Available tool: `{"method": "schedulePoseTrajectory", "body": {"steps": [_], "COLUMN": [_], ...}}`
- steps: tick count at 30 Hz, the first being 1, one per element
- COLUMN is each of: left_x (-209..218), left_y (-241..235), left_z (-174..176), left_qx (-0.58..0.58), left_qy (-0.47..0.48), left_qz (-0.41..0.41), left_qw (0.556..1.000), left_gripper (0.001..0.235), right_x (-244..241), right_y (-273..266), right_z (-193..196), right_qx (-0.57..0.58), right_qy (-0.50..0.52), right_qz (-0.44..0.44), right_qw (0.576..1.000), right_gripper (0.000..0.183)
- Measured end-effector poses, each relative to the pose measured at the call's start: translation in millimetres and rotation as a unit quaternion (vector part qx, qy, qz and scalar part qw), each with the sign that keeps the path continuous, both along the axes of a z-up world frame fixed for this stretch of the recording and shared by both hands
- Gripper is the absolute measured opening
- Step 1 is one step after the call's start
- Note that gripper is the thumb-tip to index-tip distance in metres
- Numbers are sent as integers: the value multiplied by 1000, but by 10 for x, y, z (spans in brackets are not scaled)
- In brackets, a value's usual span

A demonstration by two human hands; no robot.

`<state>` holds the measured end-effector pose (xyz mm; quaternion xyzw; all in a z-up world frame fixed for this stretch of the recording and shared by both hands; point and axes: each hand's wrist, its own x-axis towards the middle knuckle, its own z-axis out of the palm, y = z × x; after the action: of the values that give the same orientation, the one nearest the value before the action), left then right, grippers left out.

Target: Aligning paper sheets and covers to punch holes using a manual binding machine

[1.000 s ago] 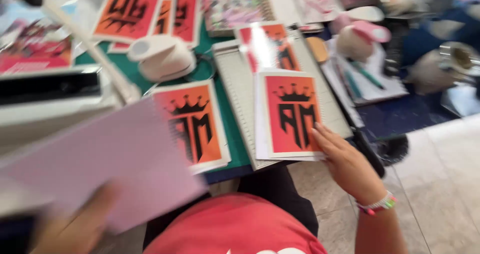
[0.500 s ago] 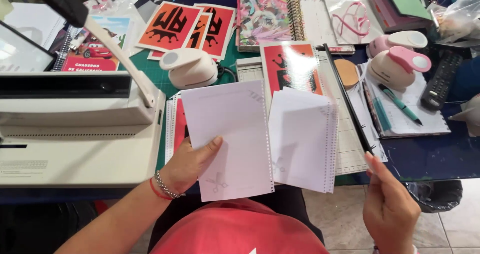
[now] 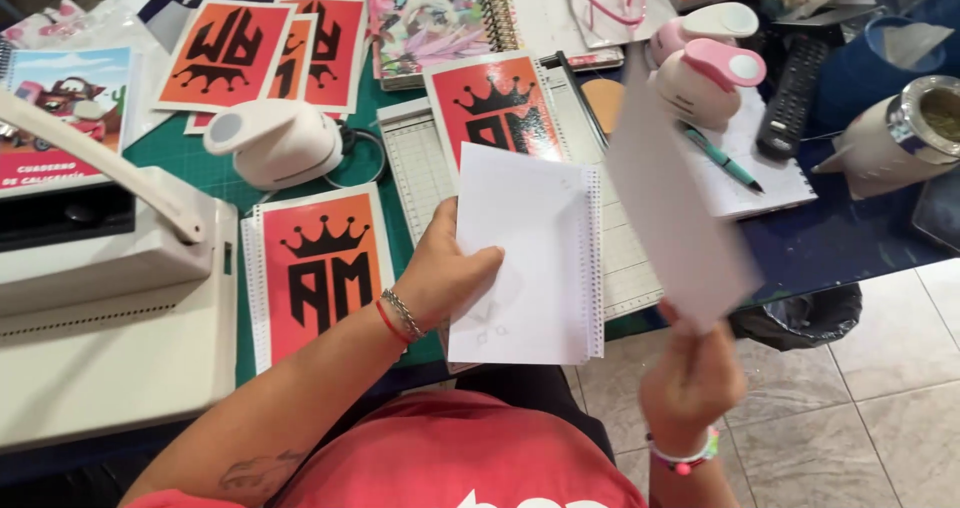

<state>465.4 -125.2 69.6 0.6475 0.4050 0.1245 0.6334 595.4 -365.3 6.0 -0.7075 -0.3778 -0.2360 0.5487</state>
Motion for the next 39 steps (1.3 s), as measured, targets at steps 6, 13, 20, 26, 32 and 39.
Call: {"method": "schedulePoseTrajectory", "body": {"steps": [6, 13, 20, 26, 32, 39], "left_x": [-95, -492, -682, -973, -1115, -902], "left_y": [-10, -132, -342, -455, -497, -186], "left_z": [-272, -564, -554, 19, 222, -353], "left_qx": [283, 300, 91, -210, -320, 56], "left_qy": [46, 58, 12, 3, -33, -328], "left_qz": [-58, -57, -11, 40, 170, 47], "left_qw": [956, 951, 996, 977, 931, 942], "left_gripper": [86, 80, 89, 101, 44, 47], "right_x": [-185, -132, -292, -529, -556, -247], "right_y": [97, 10, 43, -31, -45, 165], "right_z": [201, 47, -69, 17, 31, 510], "right_qx": [-192, -342, -344, -264, -192, -208], "right_qy": [-148, -108, -206, -249, -227, 192], "right_qz": [150, 108, 108, 125, 255, 535], "right_qw": [959, 927, 910, 923, 920, 796], "right_gripper": [33, 103, 85, 38, 44, 113]}}
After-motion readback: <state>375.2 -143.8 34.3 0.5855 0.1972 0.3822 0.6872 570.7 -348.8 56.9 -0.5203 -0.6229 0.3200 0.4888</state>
